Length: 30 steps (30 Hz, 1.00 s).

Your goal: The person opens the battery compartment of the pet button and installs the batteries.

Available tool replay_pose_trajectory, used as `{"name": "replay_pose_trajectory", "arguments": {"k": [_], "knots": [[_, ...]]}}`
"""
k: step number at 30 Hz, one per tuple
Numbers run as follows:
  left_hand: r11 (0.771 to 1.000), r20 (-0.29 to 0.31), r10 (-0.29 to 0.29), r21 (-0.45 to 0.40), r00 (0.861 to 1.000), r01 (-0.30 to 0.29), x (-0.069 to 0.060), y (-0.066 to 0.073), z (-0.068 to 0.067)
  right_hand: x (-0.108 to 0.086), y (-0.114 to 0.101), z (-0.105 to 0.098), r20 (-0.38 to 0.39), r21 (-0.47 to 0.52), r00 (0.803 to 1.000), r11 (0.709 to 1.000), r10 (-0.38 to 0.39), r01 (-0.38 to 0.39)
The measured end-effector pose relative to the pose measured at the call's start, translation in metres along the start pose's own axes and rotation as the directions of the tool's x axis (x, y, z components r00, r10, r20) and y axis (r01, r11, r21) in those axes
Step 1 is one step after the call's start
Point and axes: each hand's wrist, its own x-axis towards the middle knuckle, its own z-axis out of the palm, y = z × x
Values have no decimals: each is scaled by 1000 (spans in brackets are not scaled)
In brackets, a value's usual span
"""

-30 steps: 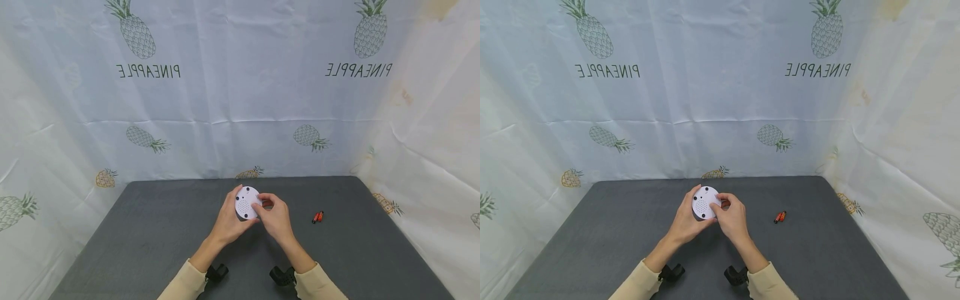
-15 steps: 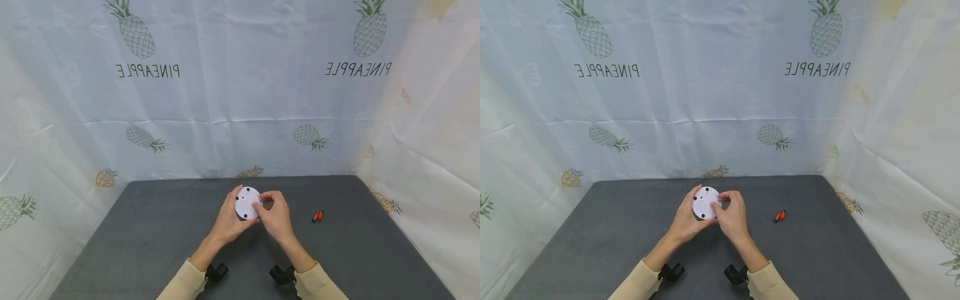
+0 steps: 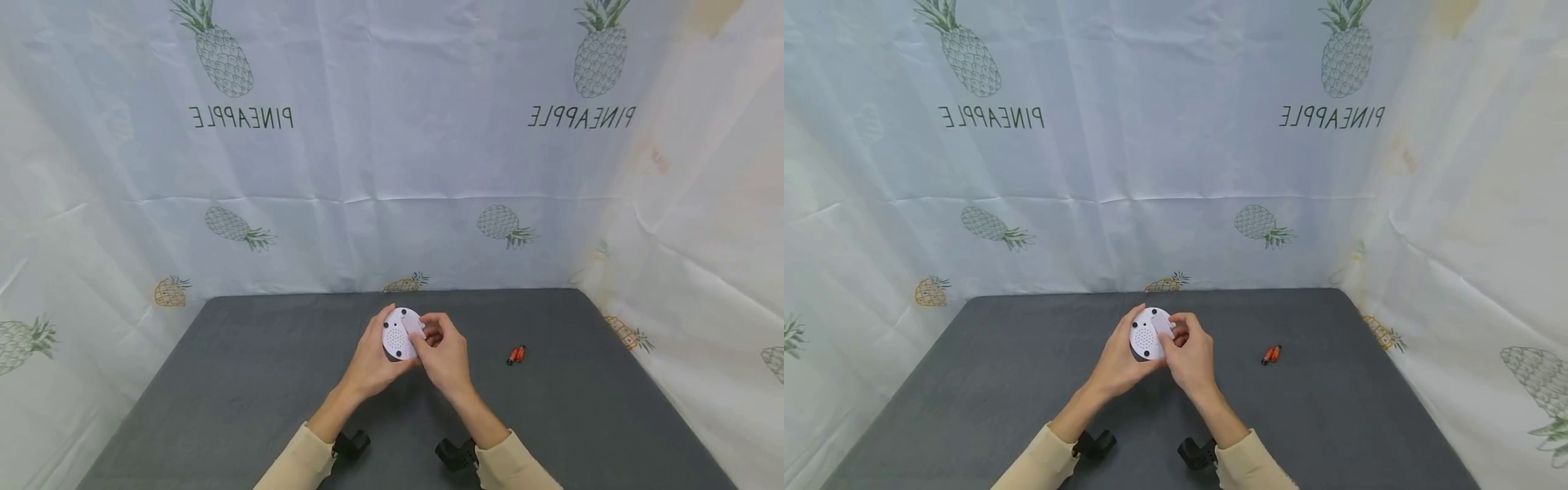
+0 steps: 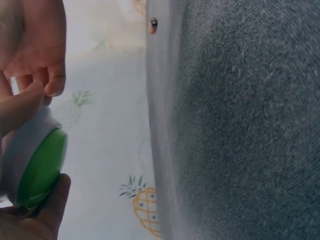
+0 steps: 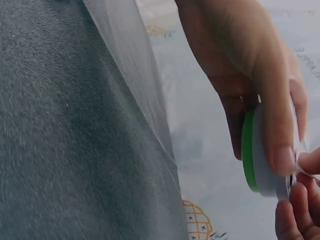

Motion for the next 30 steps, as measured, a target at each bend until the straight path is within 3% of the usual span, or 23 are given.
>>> {"name": "replay_pose_trajectory", "arguments": {"k": [8, 19, 25, 30], "knots": [[999, 53, -32, -16, 998, 32, -2, 0, -1, 10, 11, -15, 39, 72, 999, 997, 13, -16], [999, 46, -47, 12, 998, 46, -5, -6, -6, 29, 31, -32, 125, 181, 991, 981, 54, -76], [998, 38, -61, 15, 997, 61, -5, -7, -9, 45, 46, -38, 153, 191, 984, 974, 95, -123], [997, 40, -75, 13, 996, 74, -7, -8, -10, 56, 63, -42, 190, 164, 964, 962, 187, -219]]}}
